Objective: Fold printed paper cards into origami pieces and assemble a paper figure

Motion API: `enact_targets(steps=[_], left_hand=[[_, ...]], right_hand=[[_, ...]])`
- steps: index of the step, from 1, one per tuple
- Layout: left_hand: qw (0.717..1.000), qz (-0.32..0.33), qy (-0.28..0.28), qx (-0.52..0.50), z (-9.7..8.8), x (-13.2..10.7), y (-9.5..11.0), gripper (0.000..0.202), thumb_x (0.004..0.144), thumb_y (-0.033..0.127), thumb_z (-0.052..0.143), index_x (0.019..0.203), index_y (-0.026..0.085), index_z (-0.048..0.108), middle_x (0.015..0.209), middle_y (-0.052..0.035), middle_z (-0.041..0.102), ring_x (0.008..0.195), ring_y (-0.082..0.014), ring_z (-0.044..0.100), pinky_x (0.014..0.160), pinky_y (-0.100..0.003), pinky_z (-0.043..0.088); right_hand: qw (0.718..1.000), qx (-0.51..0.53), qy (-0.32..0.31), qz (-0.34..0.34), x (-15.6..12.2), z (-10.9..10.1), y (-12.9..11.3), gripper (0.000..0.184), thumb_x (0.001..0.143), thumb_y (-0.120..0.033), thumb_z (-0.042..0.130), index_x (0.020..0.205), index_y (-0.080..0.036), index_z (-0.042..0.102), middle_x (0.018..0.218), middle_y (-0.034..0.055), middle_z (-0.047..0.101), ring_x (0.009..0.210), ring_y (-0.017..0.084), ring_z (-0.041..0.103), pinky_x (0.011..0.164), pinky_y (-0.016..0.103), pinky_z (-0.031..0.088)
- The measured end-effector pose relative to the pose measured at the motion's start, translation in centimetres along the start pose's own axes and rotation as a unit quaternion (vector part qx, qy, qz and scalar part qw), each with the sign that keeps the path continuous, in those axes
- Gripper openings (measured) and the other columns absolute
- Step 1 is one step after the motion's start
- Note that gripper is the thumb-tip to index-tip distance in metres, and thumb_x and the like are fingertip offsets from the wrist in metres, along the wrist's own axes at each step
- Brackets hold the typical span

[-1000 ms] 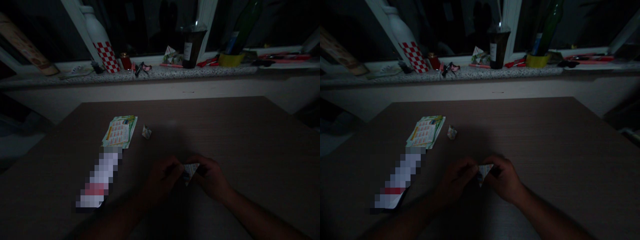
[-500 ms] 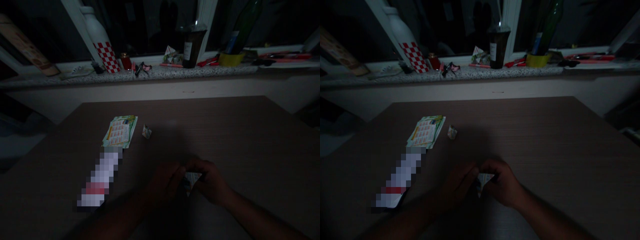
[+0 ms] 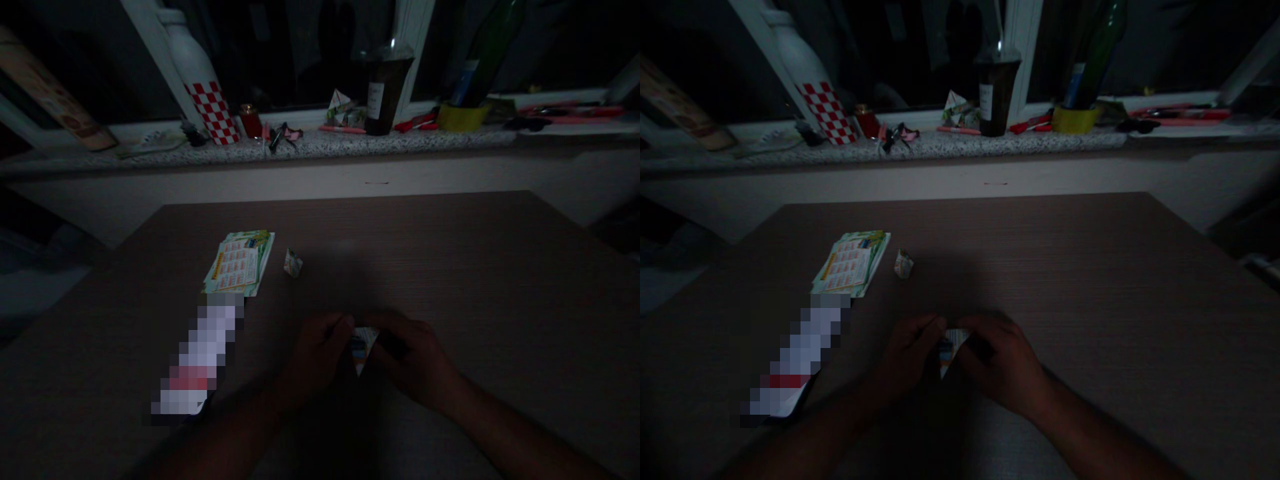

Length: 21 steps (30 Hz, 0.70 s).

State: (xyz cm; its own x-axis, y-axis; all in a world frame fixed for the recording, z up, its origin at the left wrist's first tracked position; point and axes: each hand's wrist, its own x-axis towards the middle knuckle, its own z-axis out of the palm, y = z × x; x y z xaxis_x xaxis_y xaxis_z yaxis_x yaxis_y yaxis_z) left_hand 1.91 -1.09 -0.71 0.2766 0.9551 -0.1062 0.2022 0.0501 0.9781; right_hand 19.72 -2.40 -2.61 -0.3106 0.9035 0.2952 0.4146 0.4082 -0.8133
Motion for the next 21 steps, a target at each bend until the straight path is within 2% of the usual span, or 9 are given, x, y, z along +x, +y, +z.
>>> enact_targets(steps=[3, 7, 14, 21], left_hand=[[1.000, -0.008, 0.000, -0.026, 0.0, 0.0, 0.0, 0.040, 0.086, 0.041, 0.050, 0.055, 0.017, 0.045, 0.054, 0.0052, 0.033, 0.051, -0.0091, 0.029, 0.049, -0.022, 0.024], [0.999, -0.001, 0.007, -0.044, 0.2, -0.3, 0.0, 0.041, 0.085, 0.043, 0.051, 0.054, 0.016, 0.046, 0.054, 0.0046, 0.033, 0.053, -0.0097, 0.032, 0.050, -0.022, 0.026], [0.999, 0.040, -0.036, -0.010, 0.0, -0.3, 0.0, 0.041, 0.089, 0.042, 0.047, 0.057, 0.016, 0.049, 0.055, 0.0043, 0.036, 0.053, -0.0097, 0.033, 0.050, -0.021, 0.026], [0.997, 0.038, -0.061, -0.027, 0.0, -0.7, -0.1, 0.042, 0.089, 0.046, 0.048, 0.061, 0.016, 0.056, 0.059, 0.0022, 0.044, 0.058, -0.0119, 0.039, 0.054, -0.022, 0.030]], right_hand=[[0.997, -0.054, -0.007, -0.051, 0.1, -0.3, -0.1, 0.029, 0.079, -0.017, 0.060, 0.107, -0.020, 0.062, 0.088, 0.0055, 0.071, 0.076, 0.018, 0.065, 0.069, 0.030, 0.050], [0.996, -0.044, -0.028, -0.073, 0.3, -0.5, -0.5, 0.022, 0.082, -0.013, 0.053, 0.100, -0.020, 0.064, 0.083, 0.0047, 0.070, 0.072, 0.017, 0.064, 0.064, 0.028, 0.048], [0.999, 0.009, -0.025, -0.037, 0.5, -0.5, -1.1, 0.012, 0.082, -0.014, 0.054, 0.084, -0.018, 0.065, 0.068, 0.0012, 0.067, 0.057, 0.012, 0.059, 0.053, 0.023, 0.043], [0.998, 0.041, -0.048, -0.013, 0.4, -0.3, -1.2, 0.012, 0.080, -0.013, 0.055, 0.076, -0.017, 0.065, 0.058, -0.0019, 0.059, 0.050, 0.010, 0.051, 0.048, 0.021, 0.037]])
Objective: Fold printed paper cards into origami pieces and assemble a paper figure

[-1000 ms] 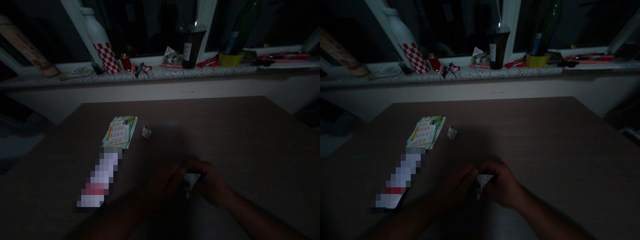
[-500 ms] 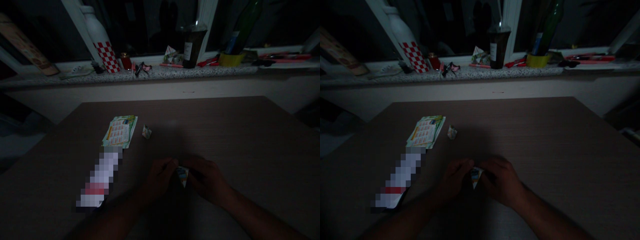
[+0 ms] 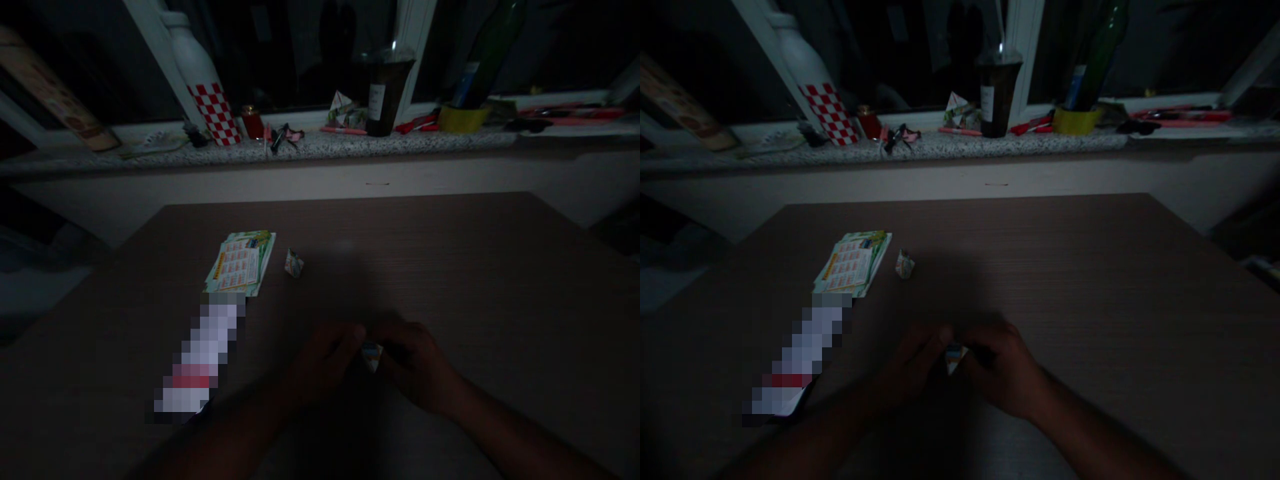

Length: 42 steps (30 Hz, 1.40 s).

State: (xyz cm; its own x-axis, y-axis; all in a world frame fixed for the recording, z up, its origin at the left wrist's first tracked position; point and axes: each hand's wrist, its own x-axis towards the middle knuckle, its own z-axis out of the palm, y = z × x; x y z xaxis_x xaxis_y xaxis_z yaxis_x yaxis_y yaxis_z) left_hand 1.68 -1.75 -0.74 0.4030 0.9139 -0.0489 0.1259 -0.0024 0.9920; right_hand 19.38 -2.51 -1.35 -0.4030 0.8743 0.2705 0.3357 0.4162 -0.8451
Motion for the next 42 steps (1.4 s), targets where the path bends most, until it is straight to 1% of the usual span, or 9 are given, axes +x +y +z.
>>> enact_targets(steps=[4, 7, 14, 21, 25, 29, 32, 35, 42], left_hand=[[1.000, 0.003, 0.008, 0.002, 0.1, -0.2, -0.1, 0.041, 0.090, 0.045, 0.047, 0.061, 0.016, 0.056, 0.059, 0.0018, 0.046, 0.058, -0.0122, 0.041, 0.053, -0.022, 0.029], [0.999, 0.019, -0.018, 0.031, 0.2, -0.2, 0.0, 0.043, 0.093, 0.043, 0.041, 0.062, 0.016, 0.055, 0.059, 0.0020, 0.046, 0.057, -0.0120, 0.042, 0.054, -0.022, 0.030], [0.998, 0.027, -0.043, 0.042, 0.7, 0.2, 0.4, 0.045, 0.093, 0.046, 0.037, 0.065, 0.016, 0.053, 0.060, 0.0023, 0.045, 0.055, -0.0109, 0.038, 0.053, -0.022, 0.030], [1.000, 0.009, -0.010, 0.008, 0.8, -0.1, -0.2, 0.048, 0.091, 0.050, 0.041, 0.060, 0.015, 0.054, 0.058, 0.0016, 0.043, 0.055, -0.0112, 0.037, 0.052, -0.022, 0.028], [1.000, 0.004, -0.014, 0.010, 0.8, 0.0, -0.2, 0.049, 0.091, 0.050, 0.041, 0.061, 0.014, 0.056, 0.058, 0.0012, 0.046, 0.055, -0.0108, 0.039, 0.050, -0.021, 0.029], [1.000, -0.008, 0.018, 0.018, 0.5, 0.2, -0.1, 0.051, 0.092, 0.052, 0.037, 0.057, 0.015, 0.047, 0.054, 0.0034, 0.038, 0.052, -0.0093, 0.034, 0.047, -0.021, 0.026], [0.998, -0.014, 0.045, 0.035, 0.3, 0.3, -0.1, 0.051, 0.092, 0.051, 0.036, 0.057, 0.016, 0.044, 0.054, 0.0041, 0.037, 0.052, -0.0088, 0.033, 0.047, -0.021, 0.026], [0.997, -0.003, 0.054, 0.058, 0.4, 0.3, 0.0, 0.049, 0.093, 0.049, 0.036, 0.058, 0.016, 0.044, 0.054, 0.0042, 0.037, 0.052, -0.0087, 0.034, 0.048, -0.021, 0.027], [0.994, 0.038, 0.041, 0.091, 0.4, 0.3, 0.1, 0.045, 0.096, 0.041, 0.034, 0.061, 0.016, 0.046, 0.055, 0.0047, 0.039, 0.051, -0.0082, 0.035, 0.049, -0.020, 0.028]], right_hand=[[1.000, 0.009, -0.013, 0.018, -0.2, 0.1, 0.3, 0.011, 0.079, -0.016, 0.057, 0.070, -0.017, 0.062, 0.054, -0.0038, 0.053, 0.049, 0.009, 0.045, 0.046, 0.020, 0.033], [0.998, 0.039, -0.020, 0.041, -0.2, 0.3, 0.5, 0.010, 0.078, -0.016, 0.058, 0.069, -0.017, 0.062, 0.056, -0.0035, 0.054, 0.051, 0.009, 0.046, 0.048, 0.020, 0.035], [0.980, 0.163, 0.015, 0.114, 0.0, 1.3, 0.3, 0.022, 0.079, -0.027, 0.061, 0.061, -0.017, 0.055, 0.056, -0.0034, 0.049, 0.052, 0.010, 0.044, 0.049, 0.021, 0.037], [0.969, 0.223, -0.029, 0.102, 0.2, 1.0, 0.2, 0.024, 0.079, -0.032, 0.066, 0.063, -0.016, 0.059, 0.059, -0.0036, 0.053, 0.054, 0.009, 0.047, 0.053, 0.020, 0.041], [0.966, 0.235, -0.049, 0.100, 0.3, 0.8, 0.0, 0.025, 0.080, -0.035, 0.066, 0.065, -0.016, 0.060, 0.062, -0.0026, 0.055, 0.056, 0.009, 0.047, 0.054, 0.021, 0.041], [0.958, 0.246, -0.071, 0.126, 0.3, 0.7, -0.3, 0.021, 0.082, -0.035, 0.064, 0.075, -0.016, 0.060, 0.063, -0.0036, 0.049, 0.055, 0.008, 0.041, 0.051, 0.019, 0.035], [0.951, 0.260, -0.087, 0.143, 0.2, 0.6, -0.5, 0.017, 0.085, -0.033, 0.061, 0.085, -0.016, 0.060, 0.069, -0.0024, 0.050, 0.059, 0.009, 0.042, 0.054, 0.020, 0.037], [0.948, 0.265, -0.099, 0.142, 0.2, 0.5, -0.5, 0.017, 0.083, -0.031, 0.064, 0.087, -0.015, 0.059, 0.075, -0.0001, 0.054, 0.065, 0.011, 0.046, 0.060, 0.022, 0.040], [0.965, 0.231, -0.093, 0.087, 0.2, 0.4, -0.5, 0.018, 0.090, -0.034, 0.054, 0.084, -0.017, 0.054, 0.069, -0.0038, 0.042, 0.060, 0.009, 0.036, 0.055, 0.020, 0.035]])
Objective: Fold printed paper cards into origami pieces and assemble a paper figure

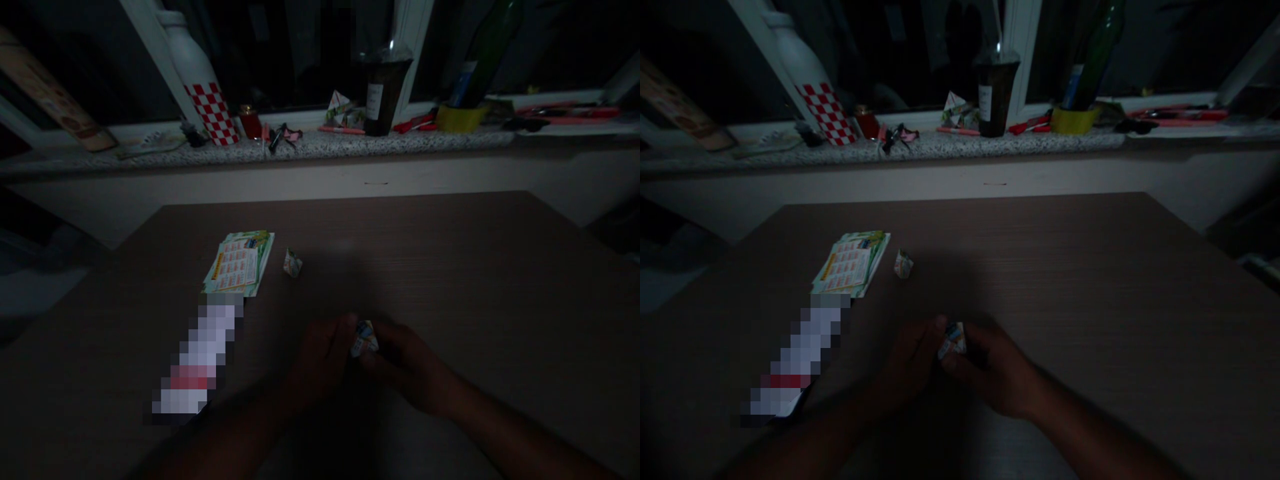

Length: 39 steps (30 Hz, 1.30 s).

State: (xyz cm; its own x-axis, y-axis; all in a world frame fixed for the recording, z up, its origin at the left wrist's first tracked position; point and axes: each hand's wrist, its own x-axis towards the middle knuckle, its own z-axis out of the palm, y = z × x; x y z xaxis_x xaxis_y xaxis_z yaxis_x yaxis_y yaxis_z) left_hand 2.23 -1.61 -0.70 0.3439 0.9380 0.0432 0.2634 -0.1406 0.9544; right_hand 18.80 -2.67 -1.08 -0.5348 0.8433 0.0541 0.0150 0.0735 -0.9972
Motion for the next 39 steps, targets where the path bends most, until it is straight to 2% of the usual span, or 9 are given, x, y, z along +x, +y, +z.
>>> enact_targets(steps=[3, 8, 13, 18, 25, 29, 32, 36, 39], left_hand=[[1.000, 0.010, 0.007, 0.012, 0.0, 0.0, 0.0, 0.045, 0.097, 0.040, 0.032, 0.062, 0.016, 0.047, 0.055, 0.0044, 0.041, 0.051, -0.0085, 0.036, 0.049, -0.021, 0.028], [1.000, 0.022, 0.013, 0.018, 0.0, -0.4, 0.0, 0.044, 0.096, 0.040, 0.034, 0.064, 0.016, 0.050, 0.057, 0.0034, 0.044, 0.053, -0.0093, 0.039, 0.051, -0.021, 0.030], [0.998, 0.040, -0.044, -0.020, -0.2, -0.6, -0.1, 0.044, 0.096, 0.041, 0.035, 0.064, 0.015, 0.050, 0.057, 0.0034, 0.041, 0.053, -0.0090, 0.037, 0.051, -0.021, 0.030], [0.990, 0.071, -0.117, -0.045, -0.5, -0.5, 0.4, 0.039, 0.096, 0.037, 0.035, 0.076, 0.013, 0.058, 0.062, 0.0023, 0.045, 0.056, -0.0091, 0.040, 0.055, -0.020, 0.032], [0.973, 0.091, -0.187, -0.096, -0.8, -0.4, 1.0, 0.038, 0.096, 0.035, 0.038, 0.087, 0.012, 0.066, 0.072, -0.0023, 0.055, 0.063, -0.0103, 0.047, 0.059, -0.020, 0.035], [0.971, 0.024, -0.190, -0.141, -0.4, -0.6, 0.2, 0.044, 0.094, 0.046, 0.040, 0.083, 0.011, 0.064, 0.067, -0.0011, 0.052, 0.059, -0.0099, 0.043, 0.056, -0.020, 0.033], [0.975, -0.015, -0.179, -0.130, -0.1, -0.7, -0.2, 0.051, 0.093, 0.053, 0.036, 0.073, 0.012, 0.059, 0.062, 0.0004, 0.048, 0.056, -0.0098, 0.042, 0.054, -0.021, 0.034], [0.982, 0.026, -0.177, -0.063, -0.2, -0.6, 0.5, 0.045, 0.094, 0.047, 0.035, 0.071, 0.014, 0.055, 0.064, 0.0004, 0.050, 0.059, -0.0104, 0.045, 0.058, -0.021, 0.035], [0.983, 0.064, -0.170, -0.029, -0.3, -0.5, 1.5, 0.043, 0.096, 0.043, 0.034, 0.074, 0.015, 0.058, 0.065, -0.0004, 0.052, 0.060, -0.0115, 0.046, 0.058, -0.021, 0.038]], right_hand=[[0.998, -0.048, 0.009, -0.028, -0.1, 0.1, 0.0, 0.019, 0.094, -0.034, 0.047, 0.085, -0.018, 0.054, 0.071, -0.0028, 0.045, 0.064, 0.010, 0.040, 0.060, 0.021, 0.037], [0.997, -0.065, 0.040, -0.025, -0.5, 0.0, 0.0, 0.025, 0.098, -0.036, 0.038, 0.087, -0.019, 0.053, 0.072, -0.0018, 0.048, 0.064, 0.011, 0.043, 0.059, 0.022, 0.037], [0.997, -0.015, 0.073, -0.032, -0.7, -0.4, 0.6, 0.033, 0.098, -0.041, 0.036, 0.079, -0.018, 0.052, 0.070, -0.0007, 0.048, 0.063, 0.012, 0.044, 0.058, 0.024, 0.037], [0.995, 0.007, 0.094, -0.025, -0.6, -0.5, 1.1, 0.038, 0.097, -0.043, 0.036, 0.076, -0.018, 0.054, 0.070, 0.0003, 0.049, 0.064, 0.013, 0.045, 0.059, 0.025, 0.038], [0.990, 0.091, 0.110, -0.015, -0.6, -0.2, 1.4, 0.043, 0.094, -0.048, 0.042, 0.066, -0.017, 0.052, 0.058, -0.0016, 0.047, 0.051, 0.010, 0.043, 0.046, 0.022, 0.034], [0.990, 0.092, 0.107, -0.009, -0.7, -0.3, 1.6, 0.045, 0.094, -0.048, 0.042, 0.064, -0.016, 0.053, 0.055, -0.0024, 0.046, 0.048, 0.009, 0.042, 0.043, 0.020, 0.033], [0.993, 0.059, 0.099, -0.006, -0.7, -0.4, 1.6, 0.045, 0.094, -0.048, 0.043, 0.065, -0.016, 0.055, 0.055, -0.0021, 0.048, 0.047, 0.009, 0.042, 0.042, 0.020, 0.032], [0.994, 0.045, 0.096, -0.002, -0.7, -0.4, 1.6, 0.045, 0.093, -0.048, 0.044, 0.065, -0.016, 0.056, 0.054, -0.0024, 0.048, 0.046, 0.008, 0.042, 0.040, 0.019, 0.032], [0.992, 0.072, 0.106, 0.016, -0.8, -0.2, 1.8, 0.044, 0.094, -0.047, 0.044, 0.066, -0.016, 0.057, 0.053, -0.0031, 0.047, 0.042, 0.007, 0.040, 0.036, 0.018, 0.031]])
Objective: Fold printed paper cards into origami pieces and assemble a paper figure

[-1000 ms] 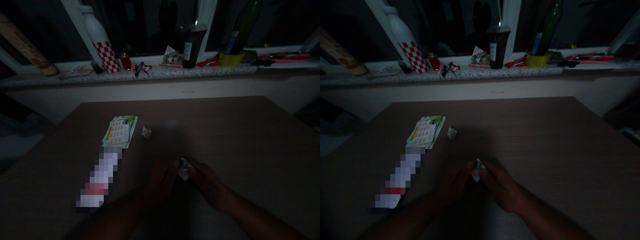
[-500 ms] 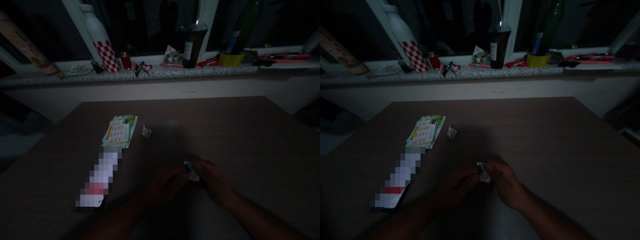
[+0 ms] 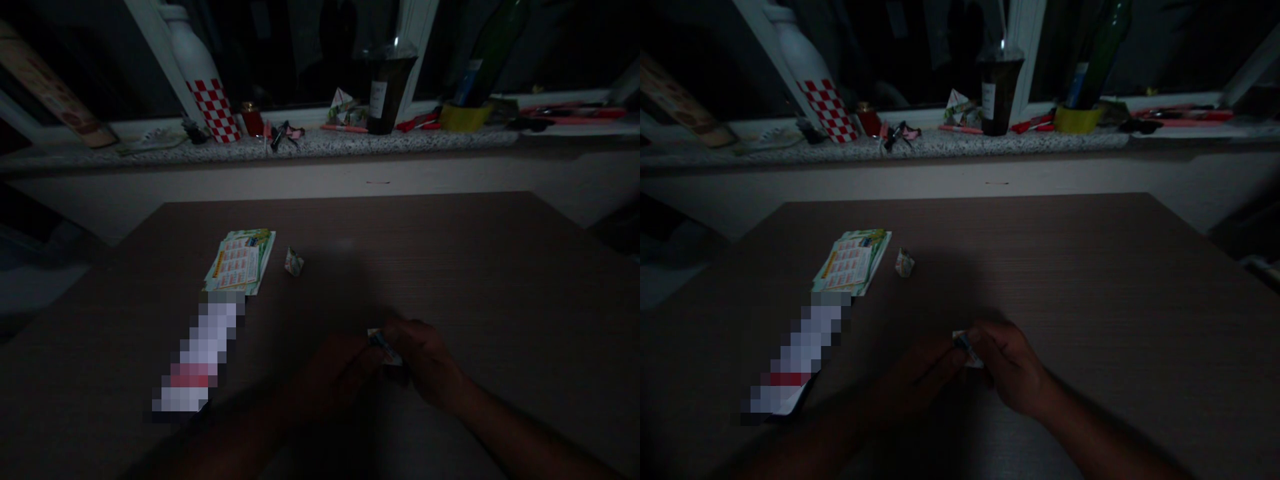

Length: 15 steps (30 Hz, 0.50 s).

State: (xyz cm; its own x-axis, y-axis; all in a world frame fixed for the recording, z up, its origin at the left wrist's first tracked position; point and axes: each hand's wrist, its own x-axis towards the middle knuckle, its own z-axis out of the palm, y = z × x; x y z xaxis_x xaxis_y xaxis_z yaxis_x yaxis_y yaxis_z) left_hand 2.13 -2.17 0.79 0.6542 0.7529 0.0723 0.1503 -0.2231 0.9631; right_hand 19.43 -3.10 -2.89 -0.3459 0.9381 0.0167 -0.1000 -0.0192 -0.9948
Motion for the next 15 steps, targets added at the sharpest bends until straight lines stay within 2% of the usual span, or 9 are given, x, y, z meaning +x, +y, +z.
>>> enact_targets(steps=[4, 10, 12, 15], left_hand=[[1.000, 0.001, 0.002, -0.005, 0.2, -0.1, 0.0, 0.042, 0.095, 0.042, 0.034, 0.076, 0.015, 0.061, 0.063, -0.0007, 0.052, 0.059, -0.0120, 0.046, 0.057, -0.021, 0.039], [0.995, -0.058, 0.026, -0.079, 0.4, -0.3, -1.2, 0.039, 0.094, 0.043, 0.041, 0.072, 0.015, 0.056, 0.063, 0.0023, 0.045, 0.057, -0.0100, 0.041, 0.054, -0.020, 0.034], [0.997, -0.056, 0.029, -0.050, 0.3, -0.2, -1.0, 0.038, 0.094, 0.041, 0.039, 0.070, 0.015, 0.053, 0.062, 0.0033, 0.042, 0.057, -0.0094, 0.039, 0.054, -0.020, 0.032], [0.998, -0.017, 0.036, 0.041, 0.2, -0.1, -0.4, 0.037, 0.095, 0.037, 0.037, 0.066, 0.016, 0.049, 0.061, 0.0031, 0.041, 0.057, -0.0098, 0.039, 0.055, -0.022, 0.031]], right_hand=[[1.000, 0.015, -0.007, 0.020, -0.1, 0.1, 0.0, 0.045, 0.094, -0.048, 0.042, 0.066, -0.016, 0.054, 0.050, -0.0038, 0.045, 0.039, 0.006, 0.038, 0.034, 0.017, 0.027], [0.997, -0.061, -0.034, 0.014, 0.0, 0.0, -0.8, 0.047, 0.094, -0.051, 0.040, 0.063, -0.017, 0.049, 0.048, -0.0047, 0.042, 0.040, 0.007, 0.038, 0.037, 0.018, 0.028], [0.995, -0.089, -0.041, 0.006, 0.0, 0.0, -1.0, 0.047, 0.095, -0.050, 0.038, 0.063, -0.017, 0.047, 0.048, -0.0048, 0.042, 0.041, 0.007, 0.039, 0.038, 0.018, 0.028], [0.994, -0.098, -0.043, 0.009, -0.1, 0.0, -1.2, 0.046, 0.095, -0.050, 0.037, 0.064, -0.018, 0.047, 0.047, -0.0056, 0.040, 0.040, 0.006, 0.038, 0.037, 0.018, 0.027]])
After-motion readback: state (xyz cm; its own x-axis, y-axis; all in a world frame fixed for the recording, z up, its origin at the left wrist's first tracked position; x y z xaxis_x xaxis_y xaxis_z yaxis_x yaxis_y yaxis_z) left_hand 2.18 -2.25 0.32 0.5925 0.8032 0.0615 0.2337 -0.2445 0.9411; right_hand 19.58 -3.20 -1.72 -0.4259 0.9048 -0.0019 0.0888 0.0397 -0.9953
